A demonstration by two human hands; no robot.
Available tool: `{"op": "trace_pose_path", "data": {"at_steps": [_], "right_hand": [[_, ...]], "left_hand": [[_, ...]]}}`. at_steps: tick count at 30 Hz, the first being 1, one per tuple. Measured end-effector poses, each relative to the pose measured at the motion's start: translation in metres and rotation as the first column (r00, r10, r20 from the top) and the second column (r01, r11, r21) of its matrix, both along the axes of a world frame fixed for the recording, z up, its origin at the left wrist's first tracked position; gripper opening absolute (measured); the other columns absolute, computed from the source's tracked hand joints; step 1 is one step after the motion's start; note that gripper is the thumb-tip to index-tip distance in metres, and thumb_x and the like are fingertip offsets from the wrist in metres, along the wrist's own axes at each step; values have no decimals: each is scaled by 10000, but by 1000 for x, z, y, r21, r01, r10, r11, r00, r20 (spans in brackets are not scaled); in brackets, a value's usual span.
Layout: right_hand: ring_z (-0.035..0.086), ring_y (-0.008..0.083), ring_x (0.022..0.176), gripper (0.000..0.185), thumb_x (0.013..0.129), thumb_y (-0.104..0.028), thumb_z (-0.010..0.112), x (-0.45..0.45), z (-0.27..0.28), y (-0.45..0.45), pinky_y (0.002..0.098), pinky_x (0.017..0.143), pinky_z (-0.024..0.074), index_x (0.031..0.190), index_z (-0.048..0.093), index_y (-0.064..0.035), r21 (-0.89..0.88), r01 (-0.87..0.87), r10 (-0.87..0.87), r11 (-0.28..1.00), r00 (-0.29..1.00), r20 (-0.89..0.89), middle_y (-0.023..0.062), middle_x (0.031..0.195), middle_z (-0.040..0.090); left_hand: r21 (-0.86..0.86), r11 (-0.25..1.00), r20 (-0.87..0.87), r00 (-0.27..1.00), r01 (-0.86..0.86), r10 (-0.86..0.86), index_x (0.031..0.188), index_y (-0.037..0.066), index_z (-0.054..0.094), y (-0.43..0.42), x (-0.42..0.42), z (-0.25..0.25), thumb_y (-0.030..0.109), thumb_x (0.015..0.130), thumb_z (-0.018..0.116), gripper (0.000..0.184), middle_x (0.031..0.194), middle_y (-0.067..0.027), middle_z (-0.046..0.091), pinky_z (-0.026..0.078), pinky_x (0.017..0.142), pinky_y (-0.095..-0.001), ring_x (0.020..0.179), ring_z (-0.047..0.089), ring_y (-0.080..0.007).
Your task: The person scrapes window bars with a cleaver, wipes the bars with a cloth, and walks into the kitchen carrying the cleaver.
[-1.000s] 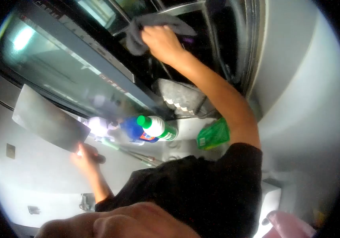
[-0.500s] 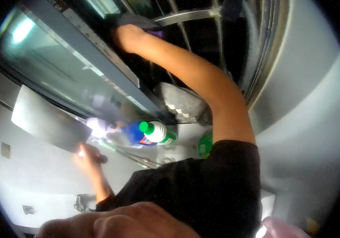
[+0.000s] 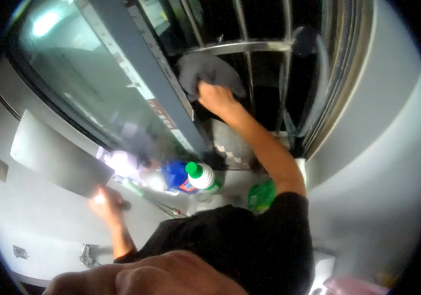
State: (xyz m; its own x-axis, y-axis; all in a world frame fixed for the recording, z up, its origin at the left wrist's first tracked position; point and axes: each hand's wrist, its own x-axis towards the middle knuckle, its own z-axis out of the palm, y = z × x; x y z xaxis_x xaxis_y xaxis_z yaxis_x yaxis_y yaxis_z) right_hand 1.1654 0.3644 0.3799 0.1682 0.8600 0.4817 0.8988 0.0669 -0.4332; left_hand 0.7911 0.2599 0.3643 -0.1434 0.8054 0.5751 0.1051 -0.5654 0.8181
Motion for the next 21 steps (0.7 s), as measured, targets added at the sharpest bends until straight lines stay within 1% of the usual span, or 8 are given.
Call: {"op": "trace_pose_path", "data": {"at_steps": [5, 6, 7, 8, 10, 12, 15, 21], "right_hand": [[589, 337, 878, 423, 741, -197, 635, 14, 68, -22, 391, 753, 486, 1044, 482, 56, 15, 139, -138, 990, 990, -38, 220, 957, 582], [592, 323, 833, 444, 753, -263, 658, 24, 68, -8, 387, 743, 487, 1022, 494, 50, 393, 50, -137, 918, 971, 197, 204, 938, 579], [592, 309, 812, 469, 763, -358, 653, 30, 78, 6, 381, 735, 479, 962, 533, 49, 469, 133, -264, 873, 937, 227, 195, 915, 587], [600, 370, 780, 544, 732, -441, 653, 40, 89, 15, 418, 697, 486, 926, 575, 62, 450, 87, -223, 889, 940, 258, 224, 780, 603], [596, 285, 834, 527, 756, -466, 628, 39, 125, 3, 374, 743, 466, 833, 590, 54, -49, 92, -89, 995, 994, 60, 201, 859, 606], [595, 298, 839, 548, 743, -485, 636, 41, 109, 8, 369, 753, 468, 842, 589, 52, 51, 121, -126, 991, 987, 103, 203, 856, 607], [600, 300, 626, 437, 709, -408, 658, 54, 63, 32, 357, 632, 500, 803, 588, 13, 668, -55, -342, 742, 826, 447, 140, 646, 582], [600, 340, 813, 123, 785, -36, 456, 13, 22, -44, 398, 714, 482, 807, 568, 9, 199, 122, -162, 972, 967, 198, 212, 862, 602]], "left_hand": [[-27, 999, 54, 998, -21, 22, 889, -33, 483, 4, -1, 0, 108, 895, 477, 141, 530, -59, 471, 383, 393, -250, 398, 450, -133], [-36, 999, 60, 998, -15, 17, 889, -33, 483, 6, 2, 0, 108, 895, 477, 141, 530, -59, 471, 383, 393, -250, 398, 450, -133], [-76, 997, 79, 996, -27, 33, 846, -31, 482, 8, 5, 2, 110, 895, 474, 149, 527, -57, 466, 377, 390, -248, 397, 446, -131], [-116, 993, 97, 994, -36, 48, 804, -29, 480, 12, 9, 3, 112, 895, 472, 168, 523, -55, 460, 371, 387, -247, 396, 441, -128], [-125, 992, 95, 995, -6, 18, 754, -21, 468, 18, 17, 6, 105, 892, 468, 186, 519, -54, 456, 365, 383, -245, 394, 438, -126], [-134, 991, 89, 996, 24, -12, 705, -12, 456, 18, 24, 9, 97, 890, 464, 215, 515, -54, 451, 358, 379, -243, 393, 435, -124], [-103, 986, 132, 985, 128, -114, 679, -4, 439, 22, 30, 8, 75, 886, 451, 222, 508, -54, 443, 356, 374, -240, 386, 426, -123], [-19, 992, 147, 982, 122, -118, 864, -51, 480, 25, 17, -3, 70, 893, 460, 126, 542, -59, 464, 376, 385, -238, 406, 442, -126]]}}
